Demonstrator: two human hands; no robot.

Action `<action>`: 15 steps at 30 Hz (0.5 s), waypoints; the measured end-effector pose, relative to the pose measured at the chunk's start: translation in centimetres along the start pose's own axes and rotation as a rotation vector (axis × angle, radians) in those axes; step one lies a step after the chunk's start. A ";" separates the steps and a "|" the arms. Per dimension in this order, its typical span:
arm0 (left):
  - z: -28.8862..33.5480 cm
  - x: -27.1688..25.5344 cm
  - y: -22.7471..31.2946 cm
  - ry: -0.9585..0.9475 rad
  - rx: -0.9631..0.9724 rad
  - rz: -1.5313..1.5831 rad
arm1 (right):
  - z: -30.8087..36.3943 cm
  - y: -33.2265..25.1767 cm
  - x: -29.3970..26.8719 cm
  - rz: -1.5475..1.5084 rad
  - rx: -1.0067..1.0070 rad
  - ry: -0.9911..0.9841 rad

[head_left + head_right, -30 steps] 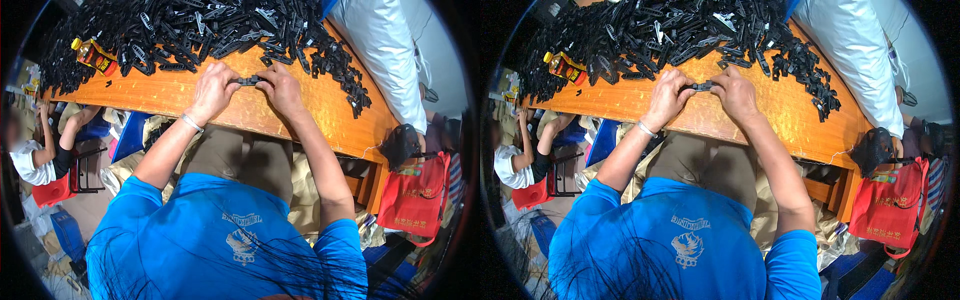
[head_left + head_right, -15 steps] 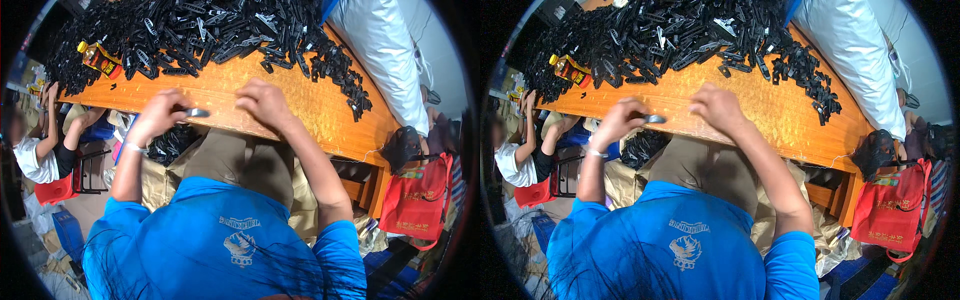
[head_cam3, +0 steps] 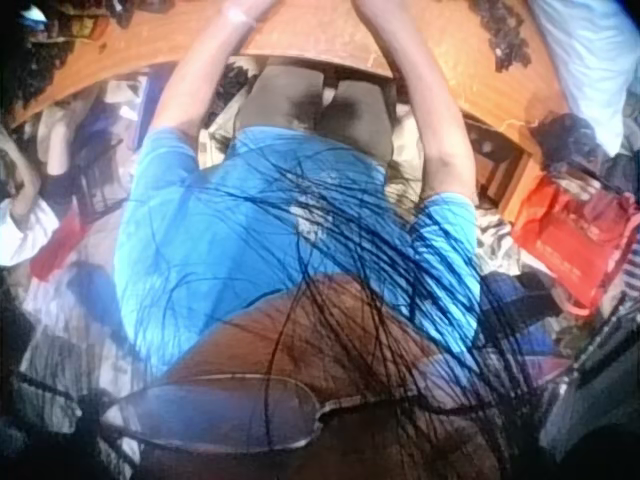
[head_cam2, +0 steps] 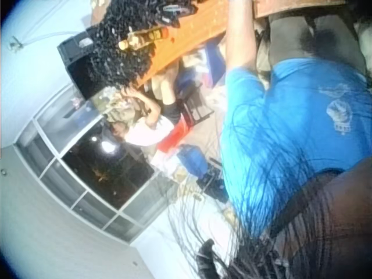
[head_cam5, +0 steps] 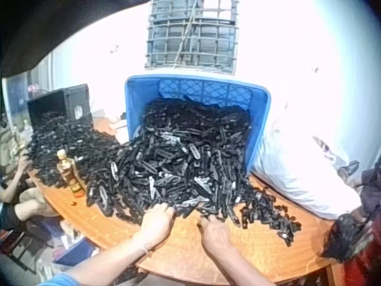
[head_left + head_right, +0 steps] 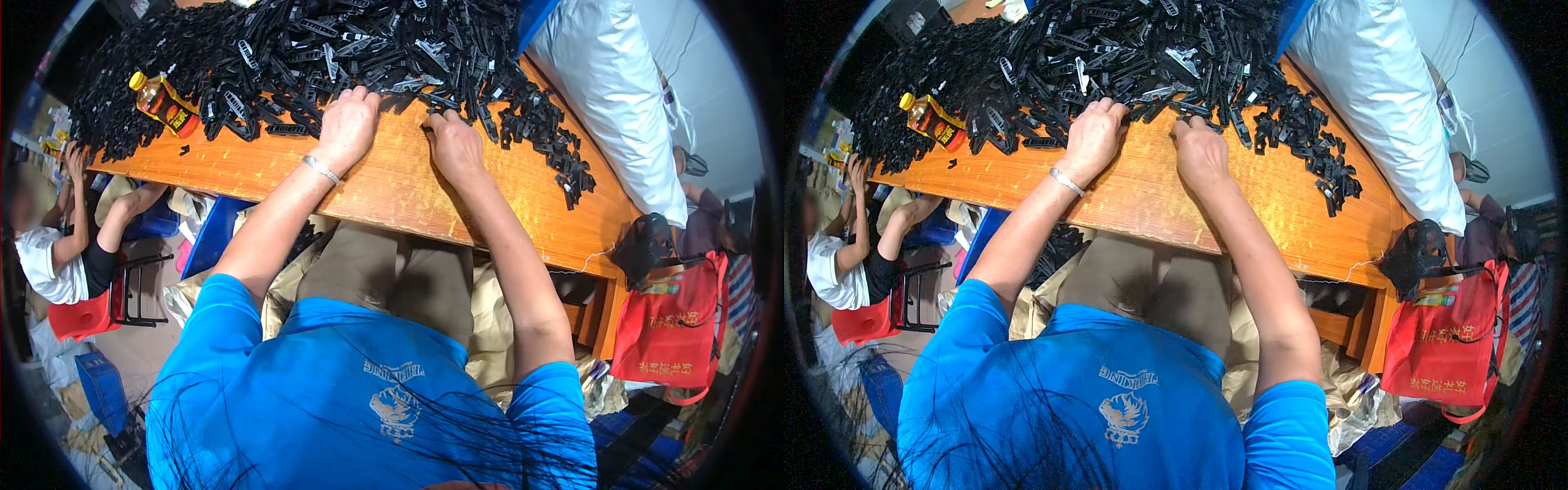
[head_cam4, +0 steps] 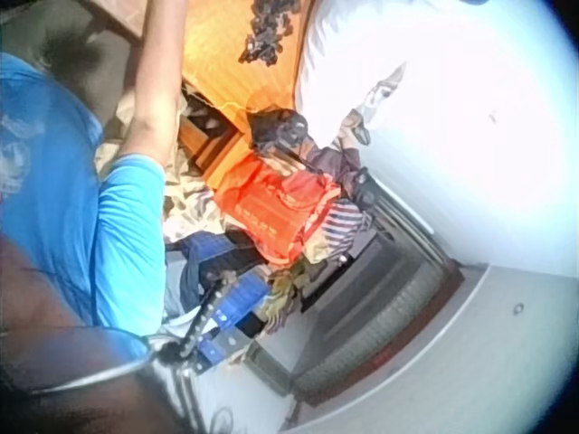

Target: The person assembles small black plastic components by fitting two pieces together by hand and stacking the completed parts on the table.

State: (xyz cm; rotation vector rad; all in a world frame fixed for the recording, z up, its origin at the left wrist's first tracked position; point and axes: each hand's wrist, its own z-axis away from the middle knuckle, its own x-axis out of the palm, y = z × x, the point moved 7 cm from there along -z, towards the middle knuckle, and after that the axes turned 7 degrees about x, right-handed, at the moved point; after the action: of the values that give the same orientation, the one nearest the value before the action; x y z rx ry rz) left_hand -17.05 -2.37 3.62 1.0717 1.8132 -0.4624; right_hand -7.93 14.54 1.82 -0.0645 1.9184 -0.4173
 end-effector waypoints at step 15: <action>4.1 -1.5 4.9 -0.130 0.062 0.399 | 2.8 2.5 -2.0 -0.032 0.025 -0.117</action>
State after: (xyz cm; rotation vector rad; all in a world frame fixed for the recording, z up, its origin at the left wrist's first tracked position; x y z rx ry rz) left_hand -10.59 -3.25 3.63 1.3754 1.4331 -0.3381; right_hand -4.24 16.66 1.95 -0.1006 1.7989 -0.4492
